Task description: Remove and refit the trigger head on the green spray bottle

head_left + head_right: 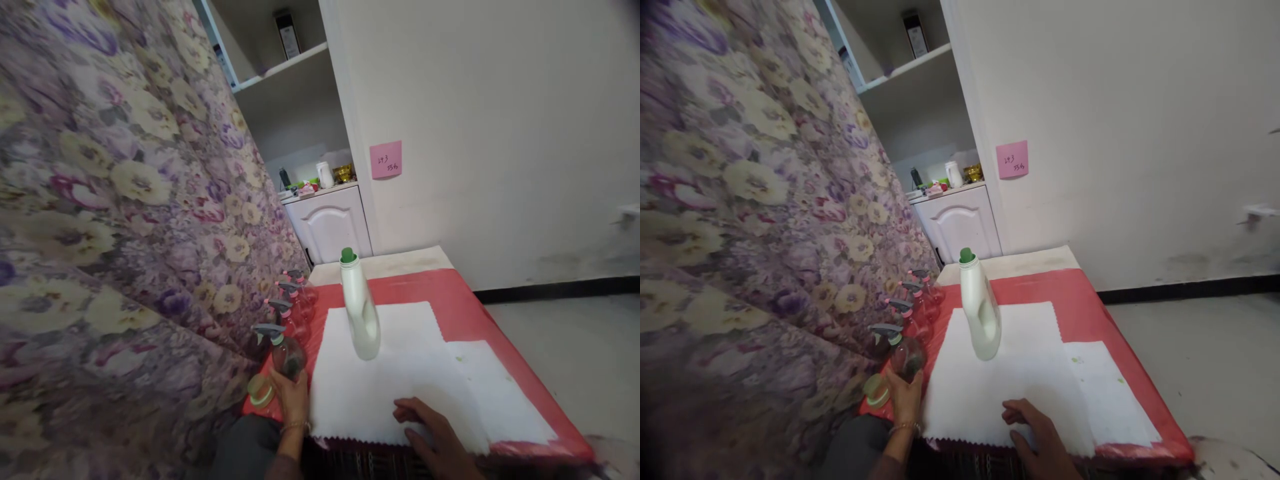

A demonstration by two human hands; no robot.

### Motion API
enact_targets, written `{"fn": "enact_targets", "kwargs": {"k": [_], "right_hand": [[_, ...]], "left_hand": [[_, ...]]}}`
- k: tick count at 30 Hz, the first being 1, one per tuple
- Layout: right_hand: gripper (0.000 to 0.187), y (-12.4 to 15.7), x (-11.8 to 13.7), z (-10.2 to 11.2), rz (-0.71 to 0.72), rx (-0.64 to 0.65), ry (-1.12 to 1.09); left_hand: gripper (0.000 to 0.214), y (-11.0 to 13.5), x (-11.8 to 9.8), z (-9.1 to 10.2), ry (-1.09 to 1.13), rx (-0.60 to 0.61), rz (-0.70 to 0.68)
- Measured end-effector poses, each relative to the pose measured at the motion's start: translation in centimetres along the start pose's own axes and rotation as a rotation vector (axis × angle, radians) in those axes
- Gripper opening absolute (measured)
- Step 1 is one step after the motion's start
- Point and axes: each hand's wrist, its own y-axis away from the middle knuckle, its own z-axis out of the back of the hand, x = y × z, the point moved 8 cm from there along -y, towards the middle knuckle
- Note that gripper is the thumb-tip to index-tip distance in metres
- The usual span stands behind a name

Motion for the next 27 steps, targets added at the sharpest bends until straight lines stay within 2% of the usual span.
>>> {"fn": "enact_targets", "kwargs": {"k": [4,7,9,13,15,18,22,24,25,27], "right_hand": [[0.034,0.0,0.7,-0.5,0.031,0.004,-0.023],[0.034,0.0,0.9,-0.8,0.034,-0.001,-0.006],[0.035,0.0,0.9,-1.1,0.033,0.014,0.012],[0.038,0.0,0.3,-1.7,0.01,0.036,0.038],[0.039,0.0,-0.1,-1.8,-0.005,0.038,0.046],[0.043,-0.1,0.0,-1.9,0.009,0.037,0.047],[0.044,-0.4,0.7,-2.3,0.002,0.094,0.027],[0.034,-0.3,1.1,-2.8,-0.028,0.166,0.003],[0.028,-0.2,1.4,-3.0,-0.045,0.2,-0.01],[0.023,0.1,1.9,-3.3,-0.081,0.234,-0.03]], "left_hand": [[0.082,3.6,-1.6,0.0,0.012,0.061,-0.051],[0.073,7.0,-3.8,-1.1,0.073,0.169,-0.144],[0.065,9.3,-5.5,-2.3,0.159,0.273,-0.205],[0.044,13.3,-8.2,-5.4,0.234,0.567,-0.3],[0.034,14.3,-8.8,-6.3,0.213,0.648,-0.324],[0.026,14.4,-9.0,-6.6,0.193,0.671,-0.349],[0.025,14.4,-8.6,-6.7,0.222,0.73,-0.284],[0.028,15.3,-8.3,-7.1,0.239,0.846,-0.192],[0.029,16.3,-8.0,-7.5,0.23,0.949,-0.118],[0.03,18.1,-8.0,-7.6,0.205,1.075,-0.067]]}}
